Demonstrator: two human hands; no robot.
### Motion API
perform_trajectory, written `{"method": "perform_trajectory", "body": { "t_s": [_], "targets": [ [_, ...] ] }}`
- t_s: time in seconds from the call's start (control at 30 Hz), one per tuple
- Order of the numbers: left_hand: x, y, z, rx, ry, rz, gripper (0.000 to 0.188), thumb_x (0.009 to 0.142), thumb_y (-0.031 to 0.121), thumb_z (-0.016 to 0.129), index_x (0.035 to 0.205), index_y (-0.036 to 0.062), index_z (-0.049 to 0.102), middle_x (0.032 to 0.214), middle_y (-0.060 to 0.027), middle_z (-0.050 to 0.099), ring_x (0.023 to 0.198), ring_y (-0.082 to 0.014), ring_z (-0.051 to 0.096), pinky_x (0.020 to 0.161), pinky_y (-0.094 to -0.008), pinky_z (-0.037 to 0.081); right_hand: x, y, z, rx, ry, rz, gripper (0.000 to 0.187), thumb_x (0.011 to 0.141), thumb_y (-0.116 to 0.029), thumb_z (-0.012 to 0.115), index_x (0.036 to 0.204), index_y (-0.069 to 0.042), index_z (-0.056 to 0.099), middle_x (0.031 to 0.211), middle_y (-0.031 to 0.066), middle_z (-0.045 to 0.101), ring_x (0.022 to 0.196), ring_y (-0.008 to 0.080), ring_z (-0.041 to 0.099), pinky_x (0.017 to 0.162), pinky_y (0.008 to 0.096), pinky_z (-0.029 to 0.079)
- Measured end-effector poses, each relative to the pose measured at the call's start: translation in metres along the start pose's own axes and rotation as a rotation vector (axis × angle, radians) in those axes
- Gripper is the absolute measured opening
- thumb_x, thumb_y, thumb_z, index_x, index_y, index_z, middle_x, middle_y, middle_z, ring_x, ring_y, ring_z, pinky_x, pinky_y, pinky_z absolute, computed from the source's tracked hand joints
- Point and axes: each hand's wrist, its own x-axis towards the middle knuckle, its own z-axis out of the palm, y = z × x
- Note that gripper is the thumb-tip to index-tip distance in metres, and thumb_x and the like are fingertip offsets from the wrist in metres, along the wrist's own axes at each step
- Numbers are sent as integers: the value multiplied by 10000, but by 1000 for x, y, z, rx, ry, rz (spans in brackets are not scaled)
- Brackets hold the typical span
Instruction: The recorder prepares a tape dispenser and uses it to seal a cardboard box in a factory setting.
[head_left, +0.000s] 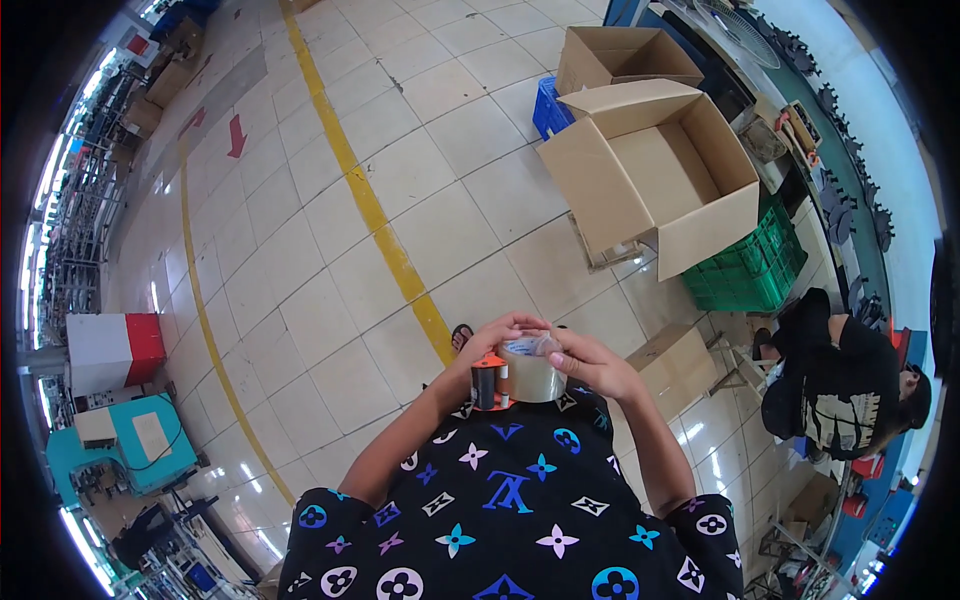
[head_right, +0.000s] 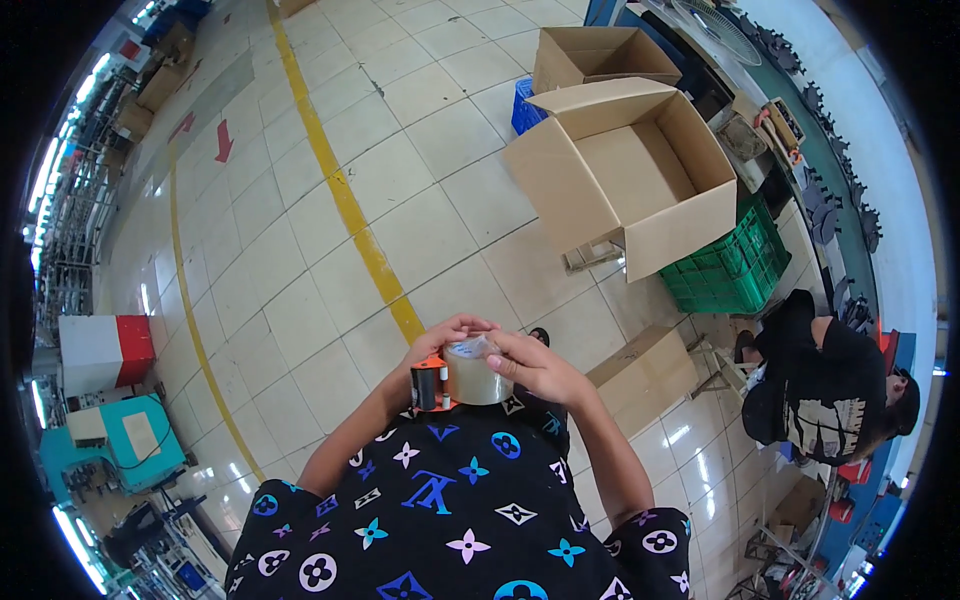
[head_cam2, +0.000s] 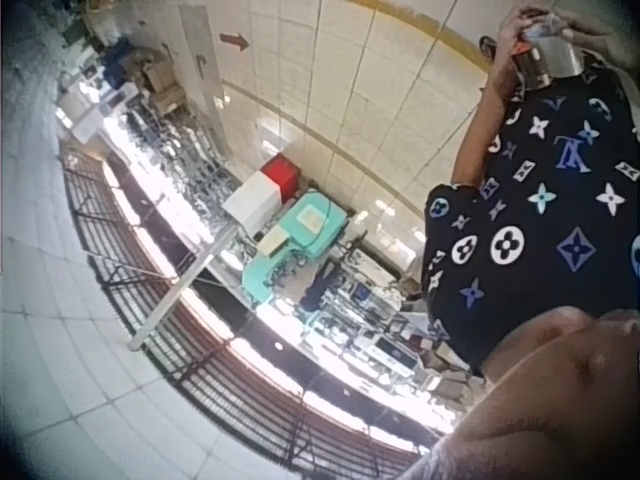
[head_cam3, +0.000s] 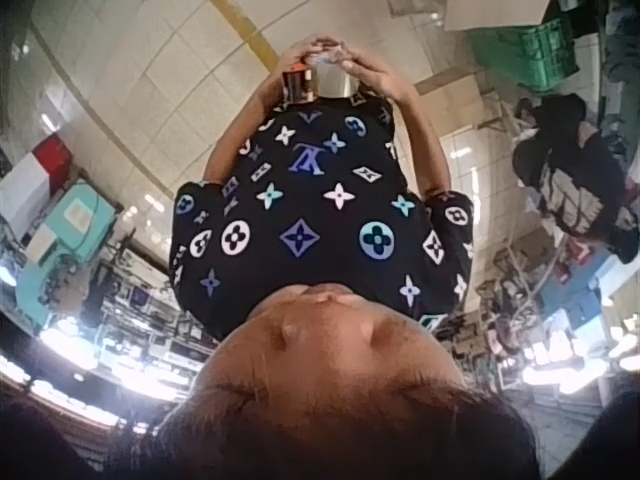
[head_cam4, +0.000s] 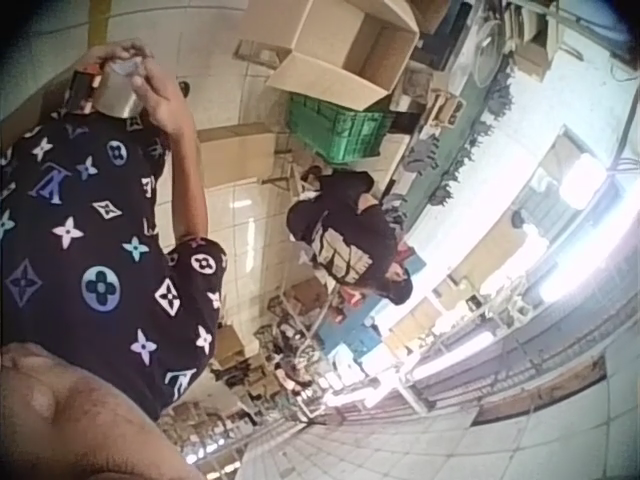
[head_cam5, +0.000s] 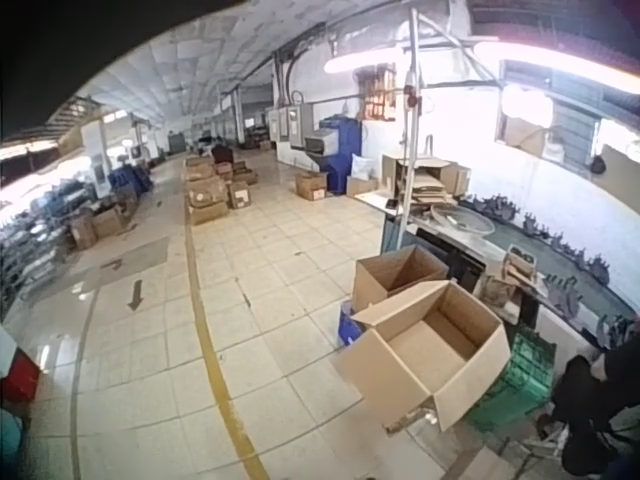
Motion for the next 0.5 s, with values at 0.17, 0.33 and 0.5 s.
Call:
{"method": "perform_trajectory", "body": {
  "t_s": [0.17, 0.33, 0.5],
  "targets": [
    [-1, -4, -13, 14, -30, -36, 358, 832, 151, 506, 1141, -16, 570, 1267, -157, 567, 1174, -263, 552, 1041, -392, 430, 0, 11, -3, 259, 21, 1, 305, 992, -270, 507, 1091, 7, 591, 1160, 127, 600, 1150, 271, 546, 1034, 385, 382],
    [0, -9, -22, -100, -122, -38, 217, 793, 133, 520, 922, -16, 608, 1280, -181, 558, 1201, -290, 530, 1073, -422, 393, -12, 7, -2, 234, 142, -235, 206, 944, -197, 522, 894, -13, 598, 1163, 187, 605, 1200, 314, 533, 1075, 465, 350],
    [4, -14, -22, -164, -151, -40, 261, 864, 198, 511, 999, -12, 589, 1281, -183, 549, 1207, -289, 529, 1067, -429, 402, -19, 10, 8, 357, 217, -345, 182, 894, -157, 499, 782, -28, 562, 1139, 228, 608, 1187, 356, 545, 1091, 535, 326]
  ]
}}
